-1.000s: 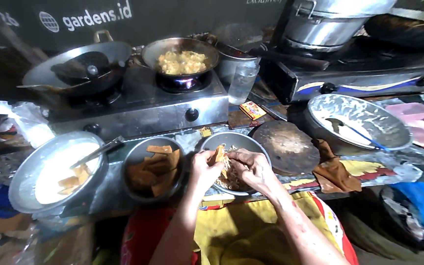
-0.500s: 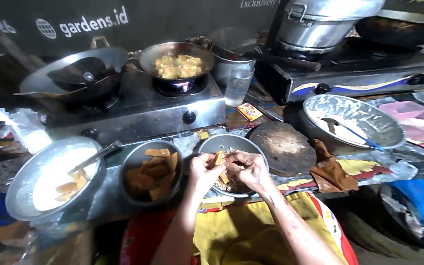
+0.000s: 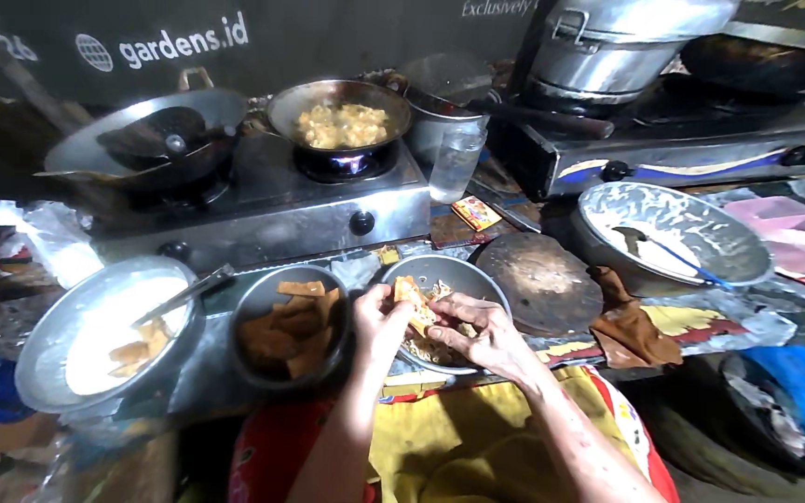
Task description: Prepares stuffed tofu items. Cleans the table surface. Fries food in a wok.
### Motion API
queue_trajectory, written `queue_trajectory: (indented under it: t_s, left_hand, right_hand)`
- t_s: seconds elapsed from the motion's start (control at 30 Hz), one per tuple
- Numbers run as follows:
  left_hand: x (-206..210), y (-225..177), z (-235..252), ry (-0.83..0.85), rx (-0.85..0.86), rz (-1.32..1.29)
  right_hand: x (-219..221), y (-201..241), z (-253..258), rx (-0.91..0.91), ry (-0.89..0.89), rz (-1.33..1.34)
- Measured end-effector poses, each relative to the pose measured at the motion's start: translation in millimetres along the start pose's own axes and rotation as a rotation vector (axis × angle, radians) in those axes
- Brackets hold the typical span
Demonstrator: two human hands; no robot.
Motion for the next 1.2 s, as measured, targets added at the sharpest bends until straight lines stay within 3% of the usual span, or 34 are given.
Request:
queue_trajectory:
  t_s: [0.13,0.33,0.53,0.63,0.9,0.97,1.07,1.2]
  left_hand:
    - [0.5,-0.5,0.4,0.005,0.002,-0.015]
    - [4.1,0.5,-4.9,0.162,0.013,0.171]
    - [2.5,0.1,-5.6,0.225,-0.003,0.172]
    - [1.2,1.1,-6.4,0.255,0.042,0.170]
    - [-1.6,6.4,-4.1,0.305,0.209,0.126]
    - [-0.7,7.1,-4.0,0.322,0.222,0.137]
    - [1.6,5.8,-6.0,0.326,0.160,0.130]
    - [-2.2,-3.3,-4.5,0.198,-0.037,-0.081]
  right_hand:
    - [6.2,5.1,3.2,0.019,-0.097,-0.024]
    - [9.6,16.6,9.6,0.053,-0.262,-0.050]
    - [2.8,20.4,9.0,-0.026,-0.133,-0.112]
    - [5.1,13.8,10.5,-0.024,-0.152,-0.057]
    - [6.3,1.4,16.8,0.228,-0.218,0.046]
    - [9.5,0.5,18.4,0.217,-0.229,0.007]
    - [13.4,-0.6,20.5,0.173,-0.233,-0.015]
    - [0.7,-0.7,12.9,0.139,-0.143,0.160]
Point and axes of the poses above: each hand's wrist, its own z-axis towards the middle knuckle, its own x-axis out of the palm, y = z × x, the point moved 1 cm from there along z, towards the middle knuckle, and after that the axes turned 2 degrees about -x, right-handed, at the moved point
